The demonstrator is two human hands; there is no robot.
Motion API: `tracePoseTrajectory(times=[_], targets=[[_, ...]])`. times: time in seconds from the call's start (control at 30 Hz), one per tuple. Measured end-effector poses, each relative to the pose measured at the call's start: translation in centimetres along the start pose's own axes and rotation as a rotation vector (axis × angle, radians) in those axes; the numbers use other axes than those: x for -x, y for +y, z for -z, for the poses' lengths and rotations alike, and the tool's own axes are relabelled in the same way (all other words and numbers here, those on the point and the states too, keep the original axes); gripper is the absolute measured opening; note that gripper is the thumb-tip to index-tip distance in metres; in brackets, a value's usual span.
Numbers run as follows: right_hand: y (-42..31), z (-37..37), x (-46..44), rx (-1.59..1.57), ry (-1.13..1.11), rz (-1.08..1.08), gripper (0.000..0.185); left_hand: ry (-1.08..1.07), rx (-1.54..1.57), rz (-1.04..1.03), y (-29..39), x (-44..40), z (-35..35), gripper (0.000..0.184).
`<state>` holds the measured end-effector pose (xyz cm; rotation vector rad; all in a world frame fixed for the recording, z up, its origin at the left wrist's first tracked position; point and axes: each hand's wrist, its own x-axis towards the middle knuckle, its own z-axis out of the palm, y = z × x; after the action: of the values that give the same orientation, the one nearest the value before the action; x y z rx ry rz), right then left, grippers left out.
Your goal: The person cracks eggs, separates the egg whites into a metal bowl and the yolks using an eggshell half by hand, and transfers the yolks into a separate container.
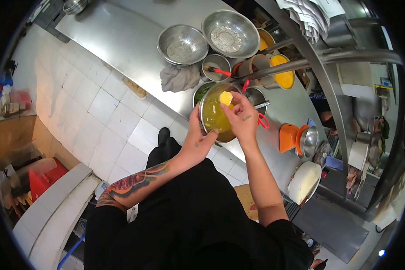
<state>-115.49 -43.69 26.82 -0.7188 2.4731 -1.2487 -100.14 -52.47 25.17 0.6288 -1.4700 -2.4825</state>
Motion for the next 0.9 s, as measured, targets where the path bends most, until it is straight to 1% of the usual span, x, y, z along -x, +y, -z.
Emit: tracePoseTrajectory(times=[0.03, 0.07, 0.13, 0.27, 0.33, 0.37, 0.4, 0.47, 0.53, 0.6, 0.67, 0.7, 0.77, 0.8, 0.87, 0.9], targets=[[0.5, -0.2, 0.0, -0.200, 0.035, -0.038, 0.043, -0.008, 0.005, 0.001, -0.3, 0.0, 0.0, 0.085], [0.7, 0.0, 0.1, -0.202, 0.042, -0.037, 0.043, -0.014, 0.001, 0.000, -0.5, -0.1, -0.1, 0.085], [0.8, 0.3, 0.3, -0.376, 0.084, -0.038, 0.042, 0.012, -0.047, 0.001, -0.9, -0.2, -0.3, 0.083], [0.0, 4.0, 0.0, -0.332, 0.105, 0.008, 0.042, -0.012, -0.051, 0.064, -0.7, -1.3, -0.7, 0.081], [-0.6, 6.6, -0.3, -0.267, 0.076, -0.001, 0.043, -0.069, 0.002, 0.092, -0.8, -2.2, -1.3, 0.076], [-0.3, 7.8, -0.6, -0.238, 0.070, 0.012, 0.043, -0.046, 0.017, 0.095, -0.4, -2.4, -2.1, 0.071], [-0.2, 8.9, -0.9, -0.234, 0.081, 0.016, 0.043, -0.058, 0.016, 0.090, -0.6, -2.9, -2.7, 0.071], [-0.1, 11.4, -1.7, -0.215, 0.079, -0.004, 0.042, -0.075, 0.073, 0.150, -1.3, -4.2, -3.5, 0.070], [1.1, 14.0, -3.4, -0.205, 0.106, 0.030, 0.041, -0.090, 0.085, 0.142, -2.1, -5.2, -4.6, 0.070], [3.1, 16.4, -5.8, -0.198, 0.129, 0.063, 0.041, -0.075, 0.104, 0.129, -2.4, -6.0, -5.9, 0.071], [6.7, 18.6, -9.0, -0.182, 0.200, -0.015, 0.040, -0.057, 0.105, 0.136, -2.3, -6.4, -7.5, 0.073], [9.4, 19.5, -10.9, -0.182, 0.206, -0.013, 0.040, -0.061, 0.120, 0.137, -2.4, -6.6, -7.9, 0.074], [15.2, 20.9, -15.0, -0.087, 0.249, 0.124, 0.046, -0.063, 0.125, 0.143, -2.5, -6.9, -8.8, 0.074], [17.2, 21.3, -16.6, -0.090, 0.250, 0.127, 0.046, -0.063, 0.121, 0.140, -2.4, -6.9, -9.3, 0.074], [20.9, 21.6, -19.5, 0.546, 0.275, 0.306, 0.058, -0.041, 0.125, 0.151, -2.3, -6.9, -10.0, 0.073], [23.4, 21.6, -21.0, 1.190, 0.565, 0.755, 0.066, -0.035, 0.122, 0.148, -2.4, -6.9, -10.3, 0.073]])
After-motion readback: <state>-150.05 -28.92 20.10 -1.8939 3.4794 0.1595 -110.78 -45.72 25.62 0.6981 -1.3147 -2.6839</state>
